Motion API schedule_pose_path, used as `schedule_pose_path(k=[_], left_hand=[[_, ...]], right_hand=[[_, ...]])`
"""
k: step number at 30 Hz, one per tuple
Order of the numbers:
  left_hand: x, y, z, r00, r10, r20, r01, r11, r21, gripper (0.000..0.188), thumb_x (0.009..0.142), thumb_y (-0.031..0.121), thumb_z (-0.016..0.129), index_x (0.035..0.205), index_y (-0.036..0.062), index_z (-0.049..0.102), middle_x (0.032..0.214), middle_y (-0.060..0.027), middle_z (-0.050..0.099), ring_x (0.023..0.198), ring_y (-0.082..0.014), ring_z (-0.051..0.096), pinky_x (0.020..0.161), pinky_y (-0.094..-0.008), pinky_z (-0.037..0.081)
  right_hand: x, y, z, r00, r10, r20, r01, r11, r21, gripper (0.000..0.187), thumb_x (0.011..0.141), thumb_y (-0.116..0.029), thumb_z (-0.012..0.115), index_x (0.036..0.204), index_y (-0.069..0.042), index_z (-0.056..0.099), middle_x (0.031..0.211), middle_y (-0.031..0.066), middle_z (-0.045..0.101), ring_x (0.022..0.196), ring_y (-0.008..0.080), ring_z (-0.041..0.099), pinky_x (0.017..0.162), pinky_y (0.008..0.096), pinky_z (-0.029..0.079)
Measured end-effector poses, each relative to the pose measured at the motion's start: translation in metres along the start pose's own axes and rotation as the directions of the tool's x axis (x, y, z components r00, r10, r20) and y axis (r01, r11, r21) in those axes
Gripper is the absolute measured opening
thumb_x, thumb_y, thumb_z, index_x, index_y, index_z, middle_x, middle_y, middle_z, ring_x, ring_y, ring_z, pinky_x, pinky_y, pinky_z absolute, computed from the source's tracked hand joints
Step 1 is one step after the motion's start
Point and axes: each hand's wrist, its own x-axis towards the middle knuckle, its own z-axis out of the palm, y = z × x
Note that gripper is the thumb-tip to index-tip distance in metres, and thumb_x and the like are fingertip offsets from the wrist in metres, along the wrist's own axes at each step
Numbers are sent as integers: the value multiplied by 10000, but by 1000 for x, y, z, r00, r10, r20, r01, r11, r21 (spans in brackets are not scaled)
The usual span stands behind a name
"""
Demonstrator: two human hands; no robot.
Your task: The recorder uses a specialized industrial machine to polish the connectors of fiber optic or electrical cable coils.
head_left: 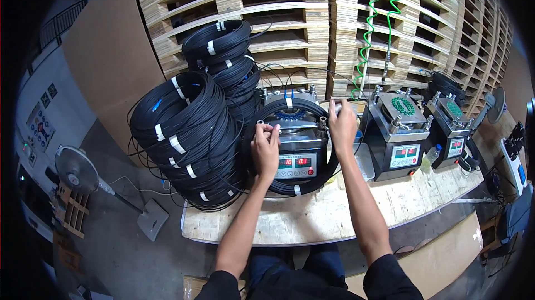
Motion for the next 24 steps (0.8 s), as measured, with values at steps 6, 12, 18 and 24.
schedule_pose_path(k=[6,12,18,24], left_hand=[[23,9,-40,889,455,59,-436,798,415,317,926,262,699,1150,55,613,1059,-146,584,988,-300,571,891,-424,460],[37,-13,-46,914,279,296,-383,834,397,703,901,449,695,1438,55,472,1328,-208,507,1224,-391,515,1023,-478,403],[52,-3,-51,868,212,450,-340,913,226,835,855,509,732,1480,51,422,1428,-235,463,1294,-415,500,1073,-464,424],[58,-10,-55,850,190,492,-324,924,203,901,819,562,749,1513,110,395,1467,-226,441,1295,-408,515,1081,-489,428]], right_hand=[[-51,10,-27,967,122,224,-180,948,264,210,970,-185,630,941,17,581,813,227,676,762,423,656,678,465,494],[-66,19,-28,968,-250,29,229,923,311,323,870,34,635,1175,9,531,1177,197,508,1061,321,547,932,358,450],[-63,21,-25,976,45,212,-122,921,369,208,910,-73,716,1054,26,603,777,73,591,679,117,518,595,272,428],[-69,11,-18,997,60,44,-74,864,498,172,941,-106,709,896,45,638,630,-8,521,599,37,411,514,239,338]])
